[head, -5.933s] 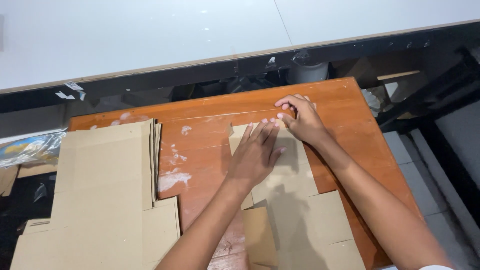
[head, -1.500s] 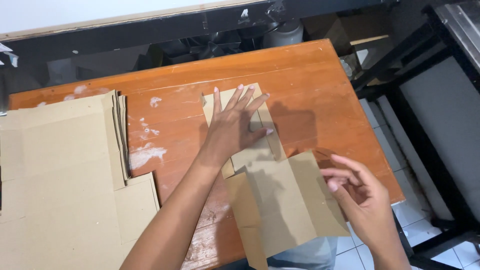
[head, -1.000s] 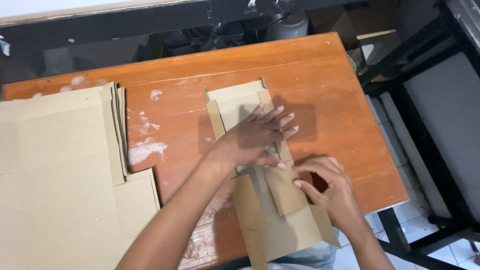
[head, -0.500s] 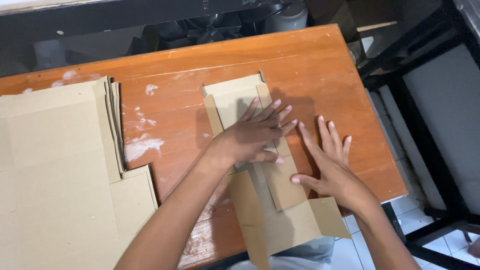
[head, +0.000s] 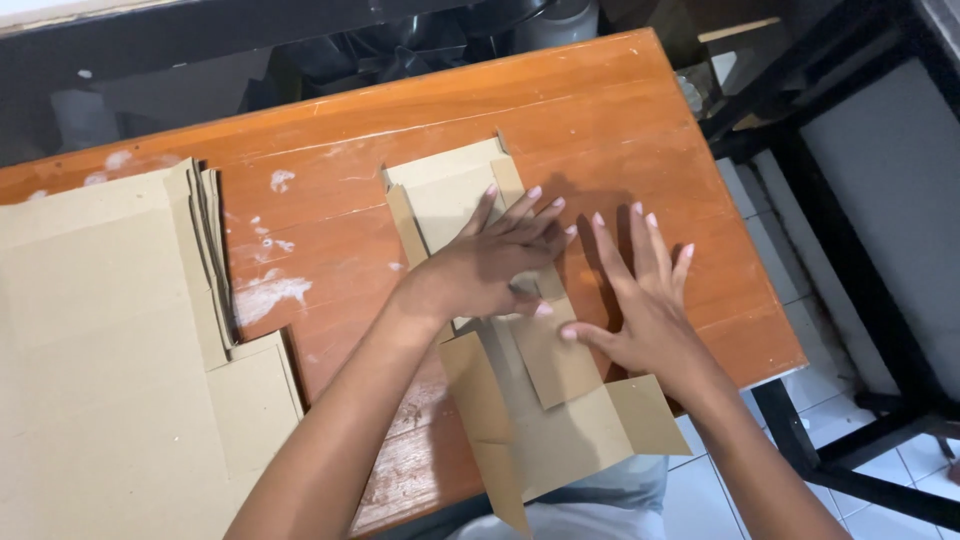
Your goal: The person folds flat cardboard pieces into small rectangular boxes by hand on a wooden table. They fold the side flaps, tuck the ends, and place the finished boxes on a nearby white counter. The process is repeated for multiple units.
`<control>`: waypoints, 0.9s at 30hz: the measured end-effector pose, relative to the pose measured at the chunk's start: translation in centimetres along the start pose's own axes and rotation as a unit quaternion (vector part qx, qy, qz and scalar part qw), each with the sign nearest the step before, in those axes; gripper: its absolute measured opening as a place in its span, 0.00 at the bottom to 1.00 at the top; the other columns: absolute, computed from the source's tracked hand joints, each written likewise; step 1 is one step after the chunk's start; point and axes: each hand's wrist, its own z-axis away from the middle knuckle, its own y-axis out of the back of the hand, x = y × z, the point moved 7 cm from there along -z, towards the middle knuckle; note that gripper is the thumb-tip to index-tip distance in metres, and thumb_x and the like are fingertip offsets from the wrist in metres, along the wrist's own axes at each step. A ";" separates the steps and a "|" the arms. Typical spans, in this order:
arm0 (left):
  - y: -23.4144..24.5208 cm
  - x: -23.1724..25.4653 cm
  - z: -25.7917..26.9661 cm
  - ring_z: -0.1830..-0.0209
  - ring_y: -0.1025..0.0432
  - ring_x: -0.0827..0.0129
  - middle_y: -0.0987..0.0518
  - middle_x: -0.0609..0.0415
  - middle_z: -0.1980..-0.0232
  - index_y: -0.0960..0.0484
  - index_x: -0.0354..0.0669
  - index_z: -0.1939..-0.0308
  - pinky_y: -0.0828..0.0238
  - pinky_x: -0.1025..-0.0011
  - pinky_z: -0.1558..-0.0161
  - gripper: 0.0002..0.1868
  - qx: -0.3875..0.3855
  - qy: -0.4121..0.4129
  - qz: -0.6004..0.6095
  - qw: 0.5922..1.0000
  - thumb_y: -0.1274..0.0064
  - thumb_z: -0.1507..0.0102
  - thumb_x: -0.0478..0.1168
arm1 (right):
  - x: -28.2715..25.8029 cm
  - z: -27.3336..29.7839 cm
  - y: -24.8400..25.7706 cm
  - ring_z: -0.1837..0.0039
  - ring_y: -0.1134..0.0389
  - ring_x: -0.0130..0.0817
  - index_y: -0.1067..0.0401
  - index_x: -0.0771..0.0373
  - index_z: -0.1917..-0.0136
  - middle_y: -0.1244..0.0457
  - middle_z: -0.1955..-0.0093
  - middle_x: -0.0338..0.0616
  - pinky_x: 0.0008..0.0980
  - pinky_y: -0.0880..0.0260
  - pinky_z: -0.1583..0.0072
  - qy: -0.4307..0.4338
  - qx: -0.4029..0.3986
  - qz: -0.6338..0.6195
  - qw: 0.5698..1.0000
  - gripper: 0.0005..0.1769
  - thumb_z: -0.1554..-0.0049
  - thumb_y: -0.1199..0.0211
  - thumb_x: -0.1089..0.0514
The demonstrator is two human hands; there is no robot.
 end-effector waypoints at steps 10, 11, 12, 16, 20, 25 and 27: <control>-2.3 -1.7 -1.5 0.16 0.65 0.51 0.50 0.49 0.17 0.26 0.53 0.30 0.71 0.39 0.22 0.30 0.179 -0.148 -0.138 0.963 0.44 0.36 0.52 | 2.8 12.5 -0.5 0.26 0.33 0.46 0.18 0.56 0.43 0.26 0.39 0.43 0.45 0.35 0.27 0.019 0.108 -0.233 0.966 0.22 0.41 0.43 0.44; -2.5 -1.8 -1.4 0.16 0.65 0.49 0.47 0.47 0.18 0.26 0.52 0.31 0.74 0.39 0.23 0.28 0.176 -0.153 -0.109 0.966 0.47 0.34 0.52 | 0.9 12.9 -0.6 0.27 0.33 0.45 0.19 0.58 0.43 0.28 0.37 0.43 0.47 0.38 0.24 0.099 0.118 -0.176 0.972 0.18 0.41 0.41 0.50; -2.6 -1.8 -1.3 0.16 0.65 0.48 0.43 0.44 0.19 0.26 0.51 0.31 0.76 0.39 0.23 0.26 0.174 -0.157 -0.079 0.969 0.50 0.32 0.53 | -1.0 13.5 -0.8 0.28 0.33 0.43 0.20 0.60 0.43 0.30 0.35 0.43 0.50 0.41 0.22 0.177 0.126 -0.116 0.969 0.15 0.40 0.40 0.56; -1.9 -1.9 -1.9 0.16 0.69 0.48 0.51 0.49 0.17 0.30 0.59 0.27 0.81 0.41 0.24 0.29 0.070 -0.088 -0.028 0.993 0.48 0.34 0.50 | -1.3 12.5 -0.5 0.32 0.32 0.40 0.21 0.62 0.44 0.29 0.38 0.39 0.45 0.33 0.26 0.234 0.148 -0.066 0.959 0.14 0.43 0.35 0.60; -2.1 -2.1 -2.1 0.15 0.74 0.51 0.59 0.55 0.15 0.34 0.64 0.25 0.85 0.43 0.24 0.31 0.014 -0.064 0.014 0.998 0.48 0.33 0.52 | 0.6 8.5 0.0 0.34 0.41 0.41 0.27 0.50 0.41 0.38 0.36 0.34 0.46 0.49 0.31 0.133 0.140 -0.044 0.980 0.21 0.43 0.41 0.40; -1.4 -1.0 -1.5 0.15 0.77 0.54 0.61 0.57 0.14 0.32 0.62 0.25 0.87 0.43 0.24 0.31 -0.022 -0.026 0.035 0.999 0.48 0.34 0.50 | 1.1 5.0 0.0 0.16 0.69 0.58 0.55 0.44 0.16 0.64 0.14 0.56 0.72 0.80 0.26 0.012 0.058 -0.007 0.998 0.58 0.52 0.49 0.19; -1.6 -1.4 -1.6 0.15 0.78 0.55 0.63 0.58 0.14 0.37 0.66 0.23 0.89 0.47 0.23 0.32 -0.027 -0.016 0.016 0.999 0.53 0.32 0.53 | 1.7 5.4 -0.9 0.14 0.82 0.53 0.65 0.38 0.15 0.78 0.12 0.49 0.72 0.89 0.28 -0.002 -0.016 0.033 0.999 0.57 0.48 0.43 0.25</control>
